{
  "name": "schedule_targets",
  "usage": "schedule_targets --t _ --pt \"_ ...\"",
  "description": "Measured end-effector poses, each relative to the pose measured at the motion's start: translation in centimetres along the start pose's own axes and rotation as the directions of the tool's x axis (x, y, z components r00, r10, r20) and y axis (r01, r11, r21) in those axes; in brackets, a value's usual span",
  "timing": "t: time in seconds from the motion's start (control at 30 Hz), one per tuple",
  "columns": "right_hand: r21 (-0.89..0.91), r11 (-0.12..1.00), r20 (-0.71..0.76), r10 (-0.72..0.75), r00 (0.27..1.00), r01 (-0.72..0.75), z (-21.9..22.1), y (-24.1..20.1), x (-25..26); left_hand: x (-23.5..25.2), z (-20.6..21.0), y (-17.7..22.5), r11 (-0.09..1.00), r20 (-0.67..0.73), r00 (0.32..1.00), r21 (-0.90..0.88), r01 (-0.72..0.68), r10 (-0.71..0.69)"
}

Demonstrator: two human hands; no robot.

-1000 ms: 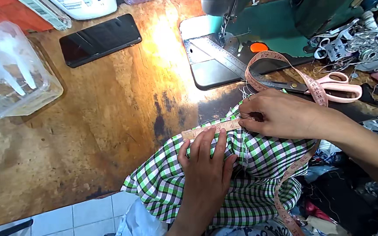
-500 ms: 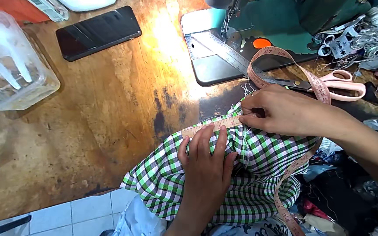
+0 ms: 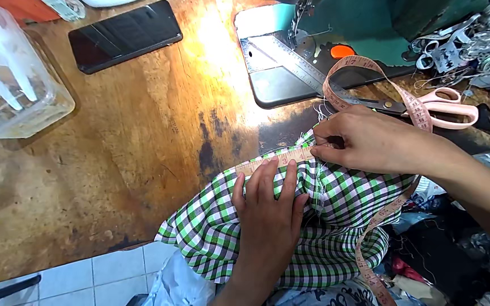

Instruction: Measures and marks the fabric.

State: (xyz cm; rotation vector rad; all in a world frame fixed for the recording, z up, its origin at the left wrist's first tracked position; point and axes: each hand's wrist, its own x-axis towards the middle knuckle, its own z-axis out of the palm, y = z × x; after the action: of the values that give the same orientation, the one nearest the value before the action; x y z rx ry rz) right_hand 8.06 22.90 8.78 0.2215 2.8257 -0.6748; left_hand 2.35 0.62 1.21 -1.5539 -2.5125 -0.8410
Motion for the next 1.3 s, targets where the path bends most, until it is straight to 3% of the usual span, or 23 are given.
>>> schedule_targets --t 0.5,0.6,0.73,0.83,0.97,1.17,1.3 --pt "-0.006 0.999 0.013 0.042 0.999 -0.042 -0.1 -0.4 0.1 0.7 -0.8 0.9 0.998 0.134 0.991 0.061 0.009 -0.017" --pt "-0.065 0.998 -0.068 -0.02 0.997 0.015 0.0 -0.3 -0.7 0.9 -0.7 1.1 0.998 0.122 0.993 0.067 -0.001 -0.007" --pt "-0.066 0.996 -0.366 -0.075 0.928 0.055 -2.7 0.1 -1.2 0.8 -0.6 1.3 0.998 0.119 0.993 0.063 0.012 -0.019" --pt "-0.154 0.979 -0.472 0.048 0.88 -0.136 -4.9 2.0 0.3 0.7 -0.3 1.5 0.998 0.105 0.994 0.065 0.017 -0.023" --pt "-0.139 0.922 -0.367 0.291 0.883 -0.362 -5.0 5.0 3.2 0.7 0.0 1.3 0.996 0.06 0.998 0.084 -0.004 -0.001" --pt "-0.066 0.926 -0.422 0.313 0.851 -0.373 -4.7 5.7 4.5 0.4 0.4 1.3 0.997 0.022 1.0 0.082 -0.004 0.003" --pt "0.084 0.895 -0.34 0.439 0.832 -0.438 -5.7 6.4 4.5 0.4 0.4 1.4 0.996 0.026 1.0 0.084 0.006 -0.008"
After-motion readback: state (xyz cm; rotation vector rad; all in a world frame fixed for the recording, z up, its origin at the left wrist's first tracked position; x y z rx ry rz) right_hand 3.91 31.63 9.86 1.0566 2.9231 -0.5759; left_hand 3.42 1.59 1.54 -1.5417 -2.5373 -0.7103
